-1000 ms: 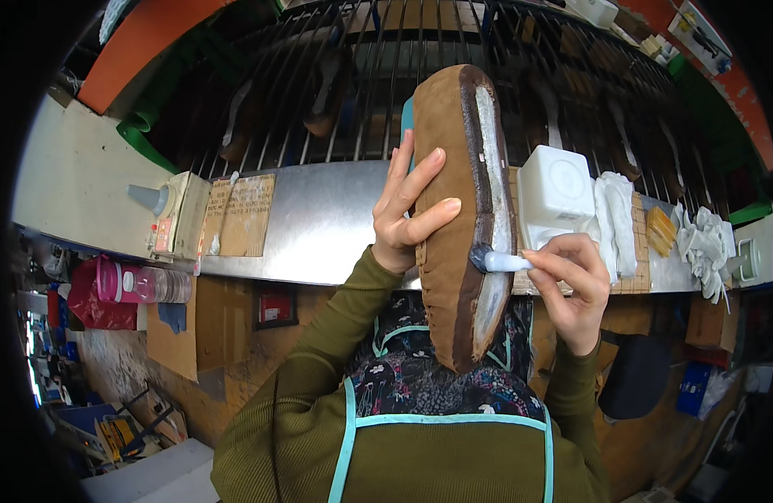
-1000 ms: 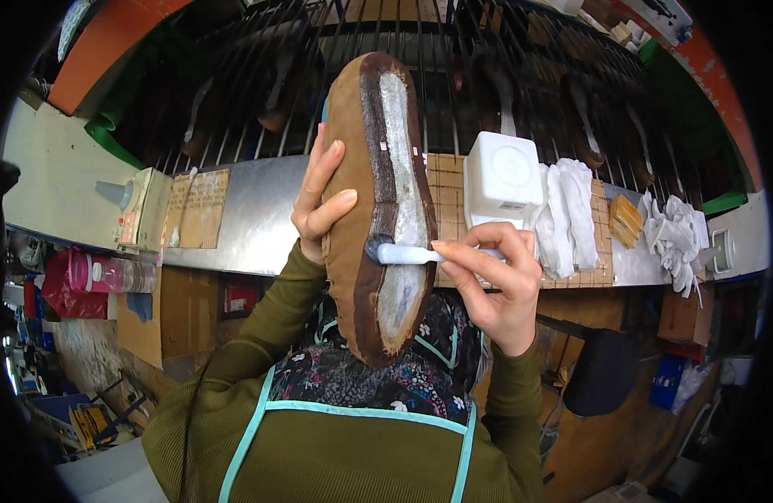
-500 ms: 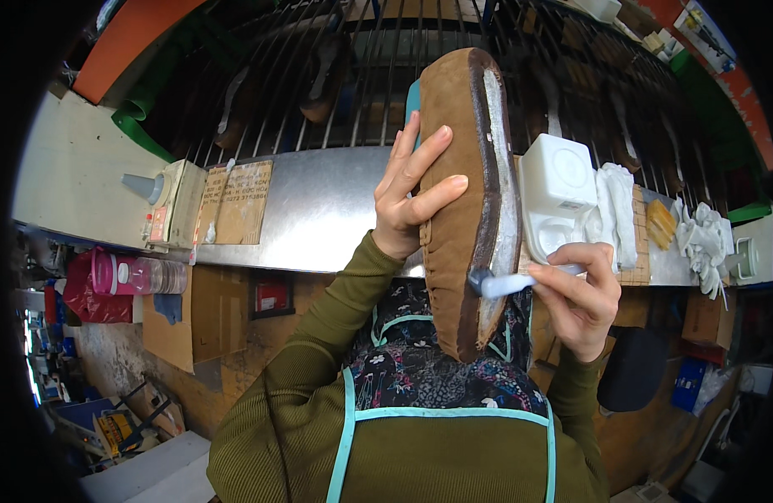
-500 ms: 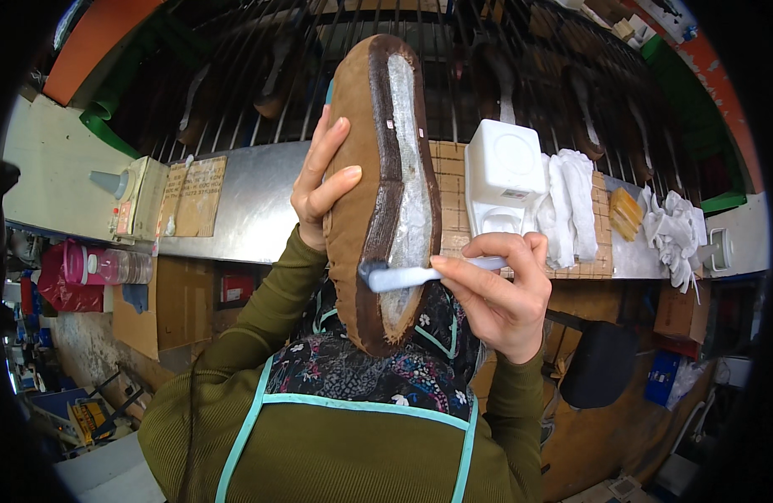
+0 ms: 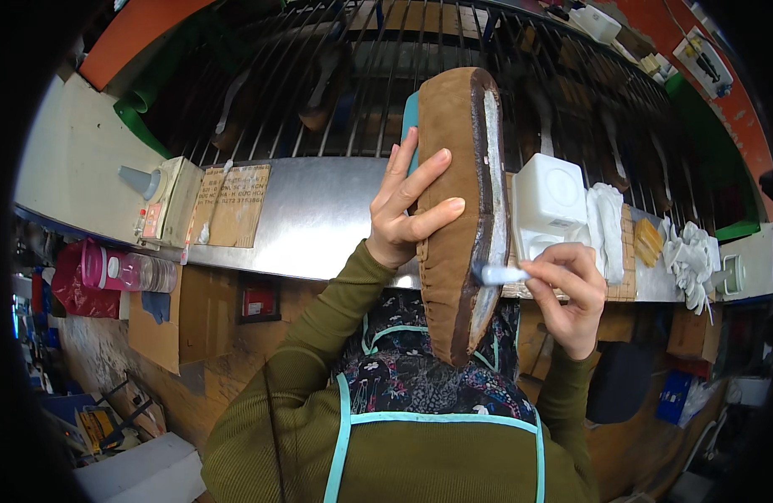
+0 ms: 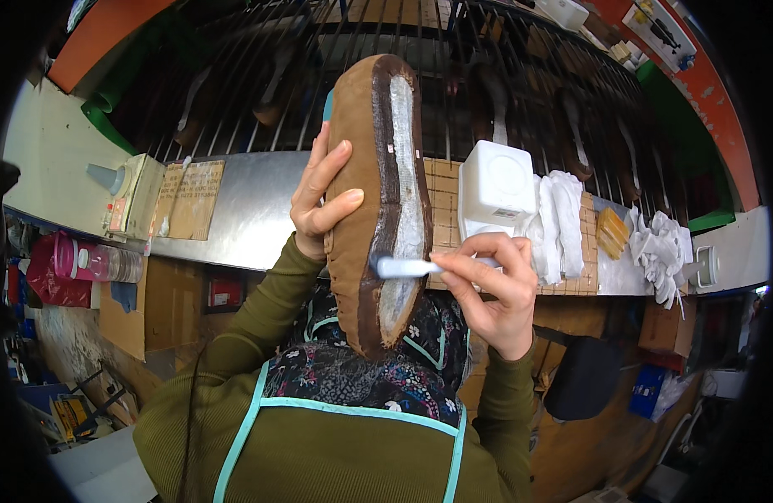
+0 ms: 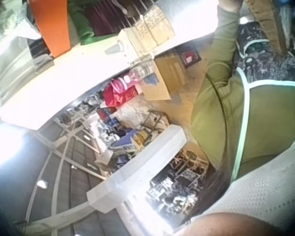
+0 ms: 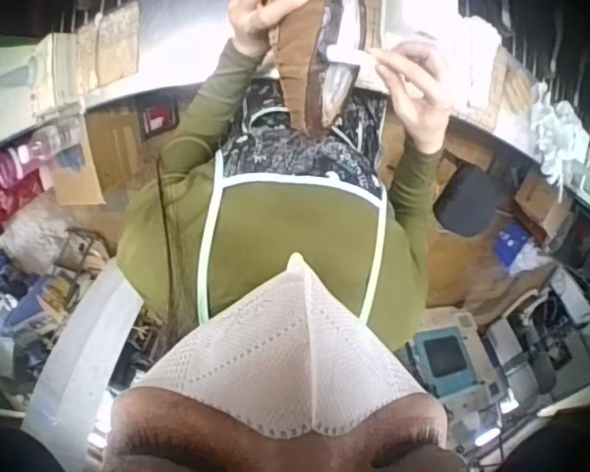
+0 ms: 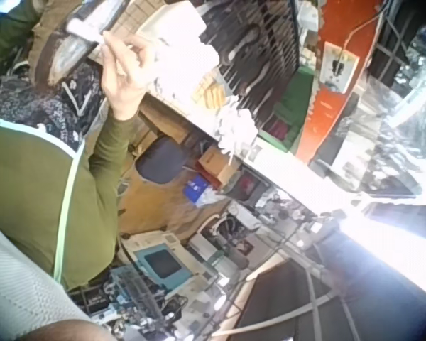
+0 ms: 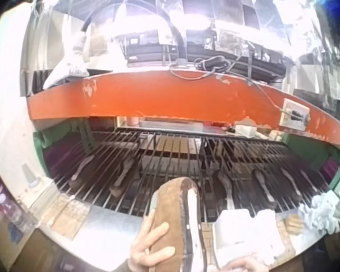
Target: The person holds a brown shoe and repeatedly applies a white substance to the sole using a small brush, then wipes the sole with a white cloth. The person rotates the shoe to access different areas of the sole and continues the cleaning process throughout the clip.
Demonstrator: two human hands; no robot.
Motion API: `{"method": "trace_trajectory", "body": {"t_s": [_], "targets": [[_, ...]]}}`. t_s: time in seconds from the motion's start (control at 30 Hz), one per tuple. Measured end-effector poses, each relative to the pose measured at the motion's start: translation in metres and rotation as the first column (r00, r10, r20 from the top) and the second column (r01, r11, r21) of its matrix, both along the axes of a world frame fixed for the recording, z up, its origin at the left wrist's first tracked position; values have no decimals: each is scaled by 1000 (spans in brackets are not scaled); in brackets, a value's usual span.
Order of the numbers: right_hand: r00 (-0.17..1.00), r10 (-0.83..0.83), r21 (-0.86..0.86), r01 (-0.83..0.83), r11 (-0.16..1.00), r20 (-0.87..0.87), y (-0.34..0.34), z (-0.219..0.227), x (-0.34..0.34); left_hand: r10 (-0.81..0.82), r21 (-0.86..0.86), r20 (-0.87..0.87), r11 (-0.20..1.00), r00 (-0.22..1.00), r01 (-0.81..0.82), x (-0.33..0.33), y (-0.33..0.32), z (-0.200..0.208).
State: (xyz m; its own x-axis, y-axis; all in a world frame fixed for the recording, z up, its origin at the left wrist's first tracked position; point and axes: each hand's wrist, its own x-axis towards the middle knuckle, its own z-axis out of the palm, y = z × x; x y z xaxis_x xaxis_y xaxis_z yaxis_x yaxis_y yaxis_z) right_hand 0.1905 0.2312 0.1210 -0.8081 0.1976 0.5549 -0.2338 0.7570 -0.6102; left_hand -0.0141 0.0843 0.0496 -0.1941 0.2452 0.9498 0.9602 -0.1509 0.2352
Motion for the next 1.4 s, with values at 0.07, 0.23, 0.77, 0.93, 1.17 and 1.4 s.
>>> {"method": "trace_trajectory", "body": {"t_s": [0.07, 0.23, 0.77, 0.93, 1.17, 1.4], "targets": [[1000, 19, -46, -20, 999, -16, 1, 0, 0, 1, 3, -8, 1000, 1000, -1, 0, 0, -1], [992, -112, -121, 105, 987, -57, -4, -5, -6, 15, 21, -16, 1000, 1000, -15, 1, 1, -2], [984, 167, -155, -174, 973, -59, 2, 2, -2, 18, -21, 16, 1000, 1000, -17, 7, -3, 5], [976, -215, -284, 199, 938, -24, 4, -11, -16, -17, 61, 77, 998, 997, 12, 7, 7, 3], [991, -111, -347, 78, 935, -76, 7, -8, -6, -48, 139, 145, 990, 988, 27, 5, 20, 1], [996, -52, -692, 92, 716, 78, -16, -25, 14, 99, 0, 183, 995, 978, -101, 8, 15, -1]]}}
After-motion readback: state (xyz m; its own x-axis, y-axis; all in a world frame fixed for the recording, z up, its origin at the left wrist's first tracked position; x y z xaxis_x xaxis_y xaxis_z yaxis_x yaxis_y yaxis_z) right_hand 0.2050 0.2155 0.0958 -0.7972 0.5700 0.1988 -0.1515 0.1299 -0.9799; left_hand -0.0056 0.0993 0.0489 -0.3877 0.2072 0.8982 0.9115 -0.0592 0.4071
